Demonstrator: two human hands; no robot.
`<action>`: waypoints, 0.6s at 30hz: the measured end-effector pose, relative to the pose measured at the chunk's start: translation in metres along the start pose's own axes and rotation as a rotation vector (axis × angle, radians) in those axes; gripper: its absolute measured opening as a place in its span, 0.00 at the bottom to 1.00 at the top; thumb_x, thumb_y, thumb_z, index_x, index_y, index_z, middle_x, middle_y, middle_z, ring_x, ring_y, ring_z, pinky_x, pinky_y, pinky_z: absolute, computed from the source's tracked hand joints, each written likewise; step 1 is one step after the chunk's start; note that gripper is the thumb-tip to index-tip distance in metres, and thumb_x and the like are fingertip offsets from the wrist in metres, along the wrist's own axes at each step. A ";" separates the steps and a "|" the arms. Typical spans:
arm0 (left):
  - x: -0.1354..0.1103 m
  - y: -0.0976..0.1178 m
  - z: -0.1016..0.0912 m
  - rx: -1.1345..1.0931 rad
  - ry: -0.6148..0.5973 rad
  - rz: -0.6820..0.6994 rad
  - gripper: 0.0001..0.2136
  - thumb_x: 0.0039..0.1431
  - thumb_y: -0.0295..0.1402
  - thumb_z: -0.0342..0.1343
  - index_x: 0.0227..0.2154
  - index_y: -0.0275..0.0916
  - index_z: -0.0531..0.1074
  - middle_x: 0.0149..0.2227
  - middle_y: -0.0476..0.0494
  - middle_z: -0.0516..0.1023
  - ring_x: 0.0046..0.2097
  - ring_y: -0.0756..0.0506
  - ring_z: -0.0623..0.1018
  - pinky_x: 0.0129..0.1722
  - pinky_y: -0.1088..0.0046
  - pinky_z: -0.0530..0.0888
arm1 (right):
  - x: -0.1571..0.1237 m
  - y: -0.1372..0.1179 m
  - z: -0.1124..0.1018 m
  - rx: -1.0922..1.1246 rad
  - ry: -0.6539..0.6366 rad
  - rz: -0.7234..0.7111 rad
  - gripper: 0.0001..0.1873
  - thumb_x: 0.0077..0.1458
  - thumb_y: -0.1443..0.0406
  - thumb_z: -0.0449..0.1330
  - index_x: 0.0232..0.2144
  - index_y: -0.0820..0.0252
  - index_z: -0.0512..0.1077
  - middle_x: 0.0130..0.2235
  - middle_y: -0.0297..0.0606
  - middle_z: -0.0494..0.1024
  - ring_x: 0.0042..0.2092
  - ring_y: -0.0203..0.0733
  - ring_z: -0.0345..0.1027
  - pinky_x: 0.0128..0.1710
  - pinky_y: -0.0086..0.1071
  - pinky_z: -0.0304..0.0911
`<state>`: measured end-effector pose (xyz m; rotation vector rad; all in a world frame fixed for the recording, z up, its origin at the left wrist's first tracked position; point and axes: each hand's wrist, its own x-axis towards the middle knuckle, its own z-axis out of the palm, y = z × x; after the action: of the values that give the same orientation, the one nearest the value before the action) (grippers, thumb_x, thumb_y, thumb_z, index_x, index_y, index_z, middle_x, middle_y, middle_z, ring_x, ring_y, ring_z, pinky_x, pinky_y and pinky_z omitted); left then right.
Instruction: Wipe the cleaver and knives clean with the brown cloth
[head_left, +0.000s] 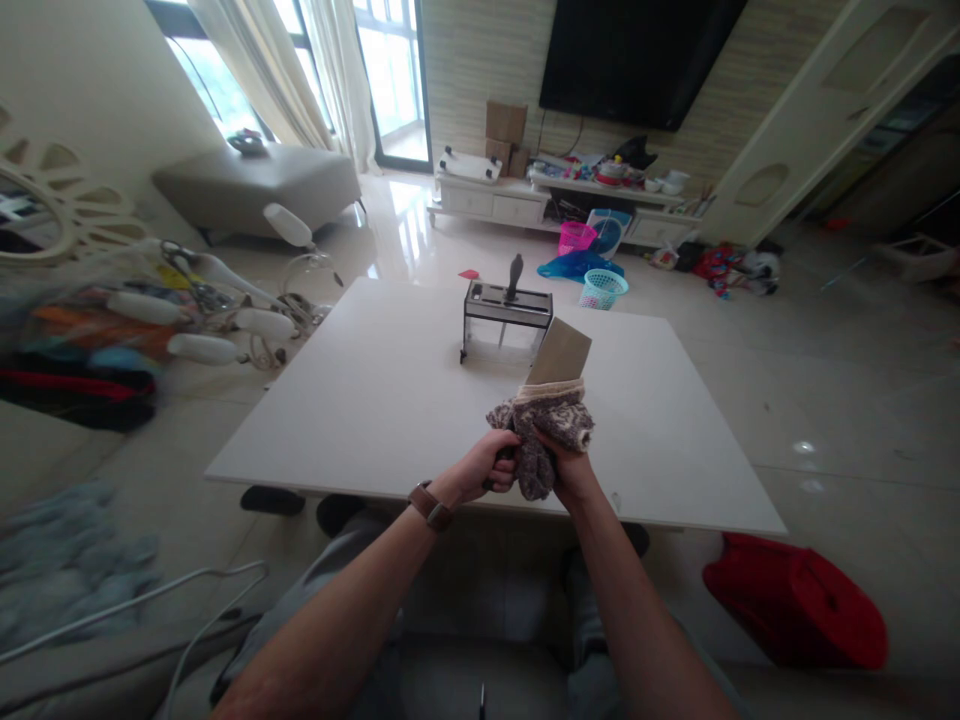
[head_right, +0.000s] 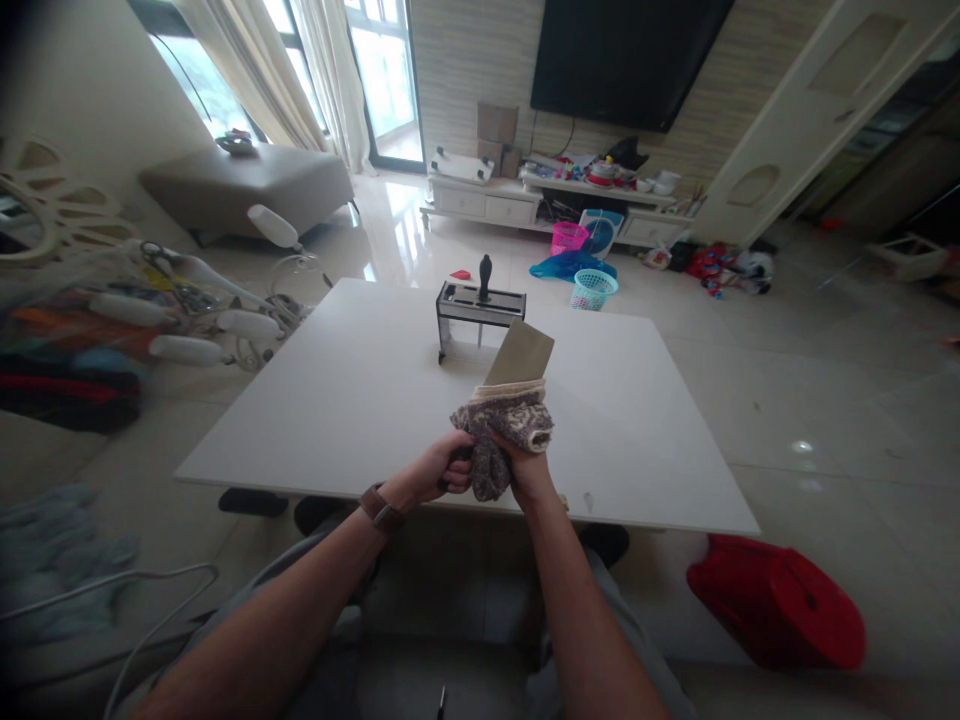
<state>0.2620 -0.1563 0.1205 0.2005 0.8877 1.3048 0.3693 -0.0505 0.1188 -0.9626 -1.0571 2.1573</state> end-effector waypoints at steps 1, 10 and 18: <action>0.000 0.000 0.000 0.000 -0.001 -0.002 0.17 0.57 0.39 0.49 0.17 0.42 0.53 0.14 0.59 0.48 0.15 0.56 0.46 0.13 0.80 0.49 | 0.000 0.000 0.000 0.001 0.001 -0.001 0.21 0.32 0.62 0.78 0.31 0.58 0.77 0.36 0.36 0.84 0.49 0.53 0.77 0.55 0.47 0.72; -0.001 0.000 0.000 0.008 0.006 0.000 0.15 0.57 0.39 0.50 0.19 0.42 0.54 0.14 0.60 0.49 0.15 0.56 0.46 0.13 0.80 0.50 | 0.003 0.003 -0.004 0.015 -0.019 -0.010 0.20 0.34 0.64 0.77 0.33 0.59 0.77 0.38 0.38 0.84 0.48 0.53 0.78 0.51 0.46 0.74; 0.000 0.000 0.001 0.012 0.012 -0.004 0.16 0.57 0.39 0.50 0.18 0.42 0.53 0.14 0.60 0.48 0.15 0.57 0.46 0.14 0.80 0.49 | 0.006 0.005 -0.006 -0.010 -0.043 -0.035 0.20 0.35 0.63 0.77 0.34 0.58 0.77 0.38 0.38 0.84 0.47 0.53 0.78 0.49 0.46 0.75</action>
<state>0.2626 -0.1563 0.1211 0.2002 0.9062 1.2980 0.3698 -0.0464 0.1095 -0.8989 -1.0979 2.1556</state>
